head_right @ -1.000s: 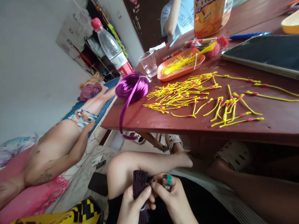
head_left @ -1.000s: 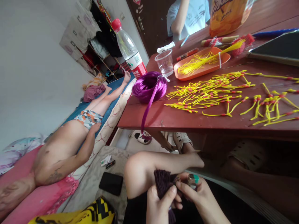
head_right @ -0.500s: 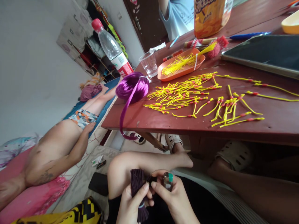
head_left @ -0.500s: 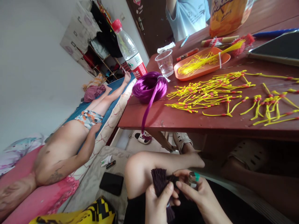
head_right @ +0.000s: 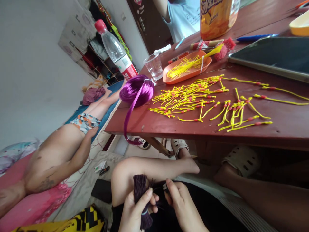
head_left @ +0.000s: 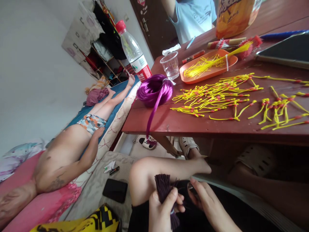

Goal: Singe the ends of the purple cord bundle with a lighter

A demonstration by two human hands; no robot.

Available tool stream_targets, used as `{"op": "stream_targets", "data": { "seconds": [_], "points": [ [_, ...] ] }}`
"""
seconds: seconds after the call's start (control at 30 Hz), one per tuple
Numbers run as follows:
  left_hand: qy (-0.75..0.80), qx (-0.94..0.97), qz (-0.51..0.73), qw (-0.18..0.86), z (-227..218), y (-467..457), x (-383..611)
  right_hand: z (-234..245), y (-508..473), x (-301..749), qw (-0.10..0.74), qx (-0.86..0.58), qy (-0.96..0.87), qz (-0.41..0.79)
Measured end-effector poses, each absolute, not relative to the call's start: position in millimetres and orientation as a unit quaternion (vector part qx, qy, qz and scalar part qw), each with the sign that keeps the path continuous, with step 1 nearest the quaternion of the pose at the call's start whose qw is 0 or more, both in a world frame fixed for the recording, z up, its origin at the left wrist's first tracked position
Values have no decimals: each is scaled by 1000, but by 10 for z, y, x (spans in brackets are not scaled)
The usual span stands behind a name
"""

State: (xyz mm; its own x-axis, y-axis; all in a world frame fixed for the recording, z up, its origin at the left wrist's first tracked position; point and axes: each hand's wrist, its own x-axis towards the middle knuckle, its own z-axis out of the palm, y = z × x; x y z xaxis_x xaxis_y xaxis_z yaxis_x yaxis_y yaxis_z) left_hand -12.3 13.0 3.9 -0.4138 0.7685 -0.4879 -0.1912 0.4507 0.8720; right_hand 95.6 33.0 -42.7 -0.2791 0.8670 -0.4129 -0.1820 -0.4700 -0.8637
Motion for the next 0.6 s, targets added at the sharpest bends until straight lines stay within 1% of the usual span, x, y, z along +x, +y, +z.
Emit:
{"op": "stream_targets", "data": {
  "seconds": [0.3, 0.6],
  "points": [
    [682, 207, 488, 504, 26, 119, -129, -362, 359, 946, 359, -447, -395, 718],
    [683, 210, 482, 507, 51, 121, -124, -398, 336, 936, 353, -438, -409, 718]
  ]
}}
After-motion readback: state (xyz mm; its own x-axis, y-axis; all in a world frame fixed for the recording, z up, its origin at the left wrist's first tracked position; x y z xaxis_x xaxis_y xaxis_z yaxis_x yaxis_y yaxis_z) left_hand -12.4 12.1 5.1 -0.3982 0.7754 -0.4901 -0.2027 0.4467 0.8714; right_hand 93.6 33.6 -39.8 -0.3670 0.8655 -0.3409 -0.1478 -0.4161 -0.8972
